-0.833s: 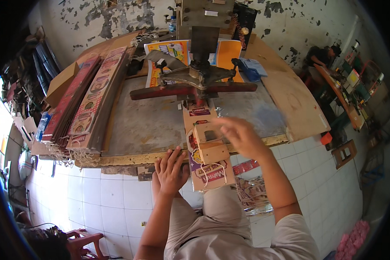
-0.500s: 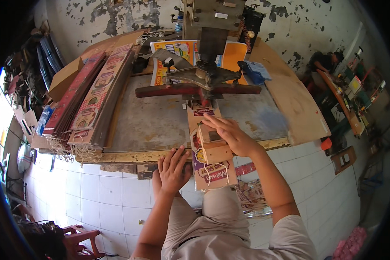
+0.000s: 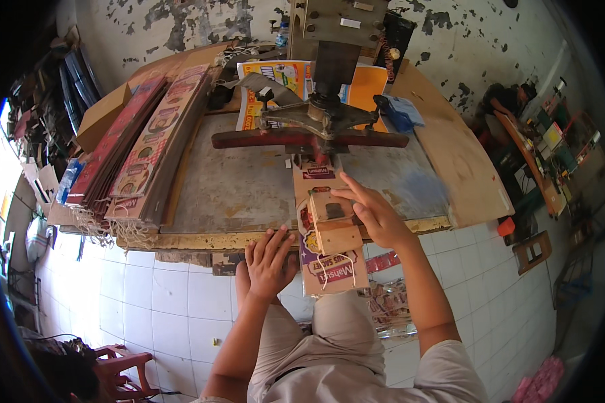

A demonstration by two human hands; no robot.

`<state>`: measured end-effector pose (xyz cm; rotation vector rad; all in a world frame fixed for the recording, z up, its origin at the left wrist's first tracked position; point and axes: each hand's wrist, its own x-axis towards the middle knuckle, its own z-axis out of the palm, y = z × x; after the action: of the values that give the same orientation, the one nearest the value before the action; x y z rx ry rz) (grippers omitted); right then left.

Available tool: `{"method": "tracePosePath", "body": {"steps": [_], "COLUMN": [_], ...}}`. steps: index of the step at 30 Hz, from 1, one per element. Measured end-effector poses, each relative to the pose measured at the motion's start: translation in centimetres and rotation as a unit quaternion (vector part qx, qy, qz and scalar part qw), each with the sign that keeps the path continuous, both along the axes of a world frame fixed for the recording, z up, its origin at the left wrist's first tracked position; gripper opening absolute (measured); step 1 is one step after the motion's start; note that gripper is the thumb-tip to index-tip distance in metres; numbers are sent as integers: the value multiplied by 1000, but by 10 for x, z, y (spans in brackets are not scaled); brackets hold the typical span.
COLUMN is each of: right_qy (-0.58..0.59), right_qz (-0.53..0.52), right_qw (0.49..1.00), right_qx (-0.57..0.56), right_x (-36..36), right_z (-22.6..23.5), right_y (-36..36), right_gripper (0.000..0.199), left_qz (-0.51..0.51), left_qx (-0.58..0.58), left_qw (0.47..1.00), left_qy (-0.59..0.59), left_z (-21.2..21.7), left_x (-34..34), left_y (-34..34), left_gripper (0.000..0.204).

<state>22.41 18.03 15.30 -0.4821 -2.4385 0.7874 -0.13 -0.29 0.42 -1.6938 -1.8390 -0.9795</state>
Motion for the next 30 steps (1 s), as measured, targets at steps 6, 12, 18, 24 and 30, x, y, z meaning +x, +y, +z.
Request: {"method": "tracePosePath", "body": {"steps": [6, 12, 18, 24, 30], "right_qy": [36, 42, 13, 14, 22], "right_qz": [42, 12, 2, -5, 4], "right_qw": [998, 999, 1000, 1000, 996], "right_qx": [-34, -32, 14, -6, 87], "right_x": [1, -8, -10, -11, -11], "right_z": [-11, -7, -12, -13, -11], "right_y": [12, 3, 5, 3, 2], "right_gripper": [63, 79, 89, 89, 84], "left_qz": [2, -4, -8, 0, -13], "left_qx": [2, 4, -1, 4, 5], "left_qw": [1000, 1000, 1000, 1000, 1000], "left_qy": [-3, -8, -12, -1, -17], "left_z": [1, 1, 5, 0, 2], "left_x": [4, 2, 4, 2, 4], "left_y": [2, 1, 0, 2, 1], "left_gripper": [49, 50, 50, 50, 47]}}
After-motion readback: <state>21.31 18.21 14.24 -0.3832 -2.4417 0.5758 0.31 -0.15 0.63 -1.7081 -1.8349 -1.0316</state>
